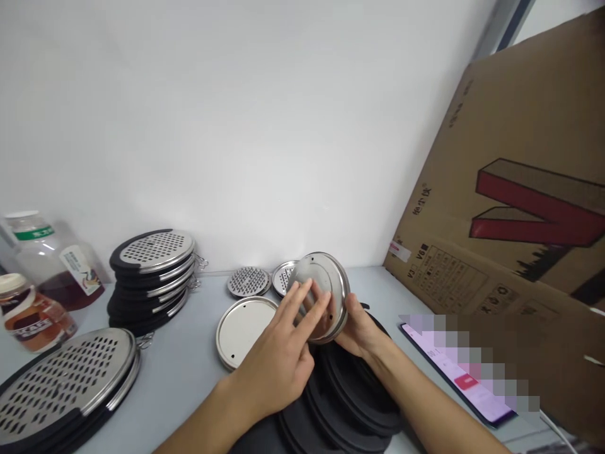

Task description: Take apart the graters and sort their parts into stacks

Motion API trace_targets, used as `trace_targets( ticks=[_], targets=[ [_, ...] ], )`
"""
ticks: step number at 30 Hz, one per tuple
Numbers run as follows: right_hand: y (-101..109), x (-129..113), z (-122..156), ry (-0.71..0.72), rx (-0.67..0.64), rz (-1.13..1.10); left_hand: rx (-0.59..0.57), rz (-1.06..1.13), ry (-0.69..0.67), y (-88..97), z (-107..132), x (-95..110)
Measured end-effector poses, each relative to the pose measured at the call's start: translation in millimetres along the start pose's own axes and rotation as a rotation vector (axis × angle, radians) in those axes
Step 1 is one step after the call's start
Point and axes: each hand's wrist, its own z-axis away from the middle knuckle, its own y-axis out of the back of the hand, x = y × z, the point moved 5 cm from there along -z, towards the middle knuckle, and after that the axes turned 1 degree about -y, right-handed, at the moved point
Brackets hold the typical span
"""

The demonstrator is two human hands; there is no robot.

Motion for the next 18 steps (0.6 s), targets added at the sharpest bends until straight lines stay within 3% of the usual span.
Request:
trace_targets(
  ticks=[5,11,18],
  targets=[
    [-0.8,1.3,3.1,0.06,0.006,0.053,0.0,0.151,0.042,-1.4,5.8,2.0],
    [-4.8,4.6,12.9,0.14,-0.018,0.056,0.251,0.267,0.151,0.7,13.5,-1.8],
    [-21.4,0.4,20.4,0.038,-0.04,0.067,0.292,0.298,0.105,-1.7,16.6,2.3]
  ],
)
